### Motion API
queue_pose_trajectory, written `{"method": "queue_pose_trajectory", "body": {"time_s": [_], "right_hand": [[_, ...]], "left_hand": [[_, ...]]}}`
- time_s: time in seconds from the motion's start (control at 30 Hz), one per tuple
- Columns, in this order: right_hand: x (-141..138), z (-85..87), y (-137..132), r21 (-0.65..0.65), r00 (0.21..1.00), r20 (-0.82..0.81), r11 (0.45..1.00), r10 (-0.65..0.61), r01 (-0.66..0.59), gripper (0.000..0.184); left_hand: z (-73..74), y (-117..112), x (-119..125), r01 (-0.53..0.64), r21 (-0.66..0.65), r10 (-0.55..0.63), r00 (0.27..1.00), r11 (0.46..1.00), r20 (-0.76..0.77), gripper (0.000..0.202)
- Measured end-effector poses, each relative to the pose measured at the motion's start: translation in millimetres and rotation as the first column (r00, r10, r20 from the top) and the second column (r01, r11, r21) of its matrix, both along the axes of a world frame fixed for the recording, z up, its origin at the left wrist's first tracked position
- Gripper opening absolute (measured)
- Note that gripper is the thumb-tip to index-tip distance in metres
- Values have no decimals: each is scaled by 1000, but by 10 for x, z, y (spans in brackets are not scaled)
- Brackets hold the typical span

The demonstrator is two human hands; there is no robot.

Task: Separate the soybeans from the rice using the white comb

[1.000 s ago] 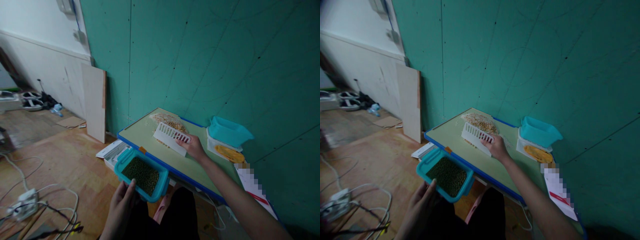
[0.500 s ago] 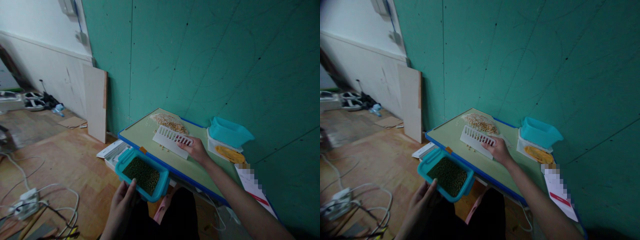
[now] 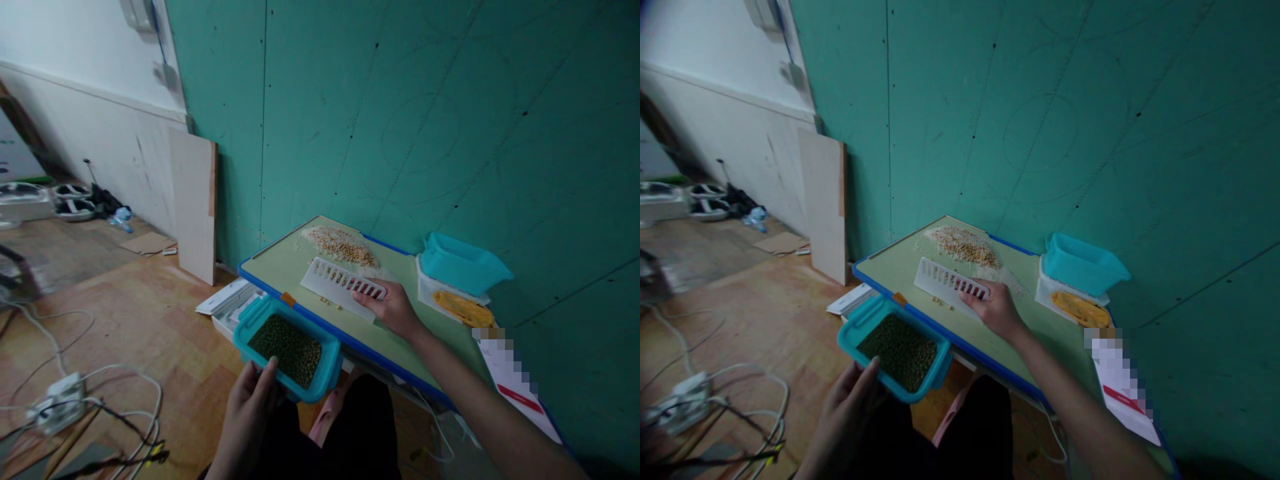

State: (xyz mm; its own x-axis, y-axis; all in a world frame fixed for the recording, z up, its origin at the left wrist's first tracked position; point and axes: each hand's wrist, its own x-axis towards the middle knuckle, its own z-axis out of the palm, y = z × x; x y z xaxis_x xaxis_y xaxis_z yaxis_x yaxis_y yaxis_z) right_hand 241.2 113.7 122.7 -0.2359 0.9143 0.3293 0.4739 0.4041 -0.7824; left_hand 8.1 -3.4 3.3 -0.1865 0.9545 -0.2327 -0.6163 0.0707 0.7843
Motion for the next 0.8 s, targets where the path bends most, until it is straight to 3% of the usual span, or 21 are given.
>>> {"method": "queue_pose_trajectory", "body": {"time_s": [0.27, 0.5, 0.63, 0.8], "right_hand": [[-236, -20, -365, 154, 983, 181, 987, 23, -51, 26], [-531, -40, -548, 244, 979, 181, 960, 96, -140, 25], [-554, 16, -344, 222, 995, 100, 975, -6, -16, 22], [-419, 85, 370, 259, 966, 30, 935, -257, 240, 23]], "left_hand": [[25, -26, 12, -39, -20, 38, 998, 999, -45, 33], [78, -37, 0, -35, -37, 35, 999, 999, 1, 35], [68, -56, -14, -12, -18, 12, 1000, 1000, -11, 31], [20, -57, -65, 7, -5, -7, 1000, 1000, -19, 30]]}}
